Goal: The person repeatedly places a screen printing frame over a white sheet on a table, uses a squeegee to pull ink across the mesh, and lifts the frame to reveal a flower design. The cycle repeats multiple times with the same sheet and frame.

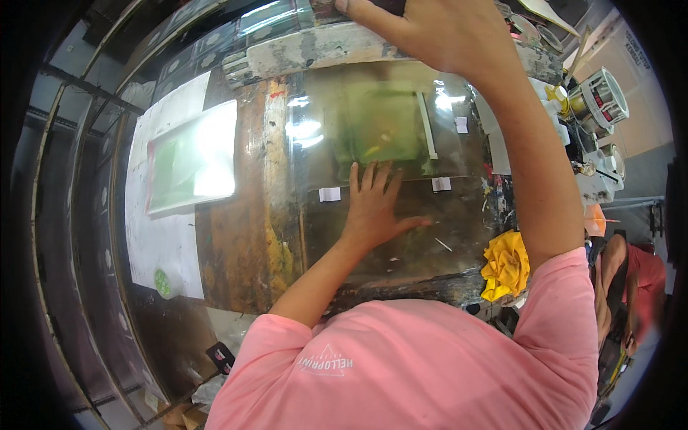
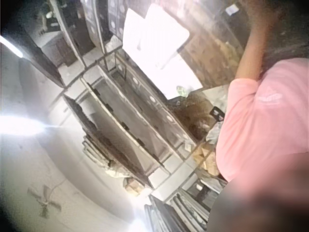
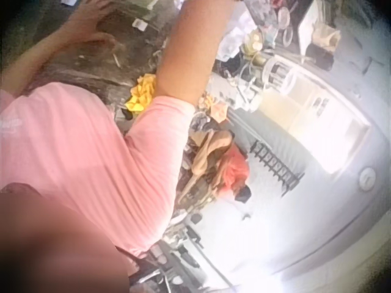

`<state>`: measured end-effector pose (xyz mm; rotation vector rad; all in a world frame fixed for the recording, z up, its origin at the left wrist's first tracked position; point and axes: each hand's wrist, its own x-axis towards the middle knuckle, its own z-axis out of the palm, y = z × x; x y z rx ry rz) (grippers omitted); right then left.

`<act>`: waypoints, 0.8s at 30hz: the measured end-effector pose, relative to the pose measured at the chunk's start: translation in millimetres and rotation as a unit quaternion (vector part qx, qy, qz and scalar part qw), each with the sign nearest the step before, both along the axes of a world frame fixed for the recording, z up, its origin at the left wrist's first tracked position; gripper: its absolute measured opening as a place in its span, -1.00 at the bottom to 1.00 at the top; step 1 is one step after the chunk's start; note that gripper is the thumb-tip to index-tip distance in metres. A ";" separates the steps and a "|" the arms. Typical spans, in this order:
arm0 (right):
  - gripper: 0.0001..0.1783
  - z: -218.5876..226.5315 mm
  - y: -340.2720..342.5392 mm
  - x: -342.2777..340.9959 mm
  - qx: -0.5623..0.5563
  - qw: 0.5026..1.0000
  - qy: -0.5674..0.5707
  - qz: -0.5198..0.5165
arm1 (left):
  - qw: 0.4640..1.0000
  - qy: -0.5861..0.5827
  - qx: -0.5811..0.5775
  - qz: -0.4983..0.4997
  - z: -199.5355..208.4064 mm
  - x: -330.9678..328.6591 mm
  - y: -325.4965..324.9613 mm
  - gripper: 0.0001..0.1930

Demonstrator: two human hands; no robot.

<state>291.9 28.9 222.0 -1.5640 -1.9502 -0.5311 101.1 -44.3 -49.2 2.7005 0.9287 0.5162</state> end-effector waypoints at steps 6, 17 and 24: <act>-0.36 2.3 -1.7 -1.8 -0.013 1.000 0.004 0.003 | 1.000 -0.003 0.014 -0.004 -5.8 -1.8 0.3 0.21; -0.06 -47.9 -38.3 -15.9 -0.053 0.996 -0.044 -0.057 | 0.756 -0.540 -0.343 0.139 109.0 -70.2 59.7 -0.07; -0.59 -164.5 -99.0 -10.2 -0.249 0.966 0.033 0.058 | 0.921 -0.130 -0.230 0.286 46.2 -98.2 30.3 0.05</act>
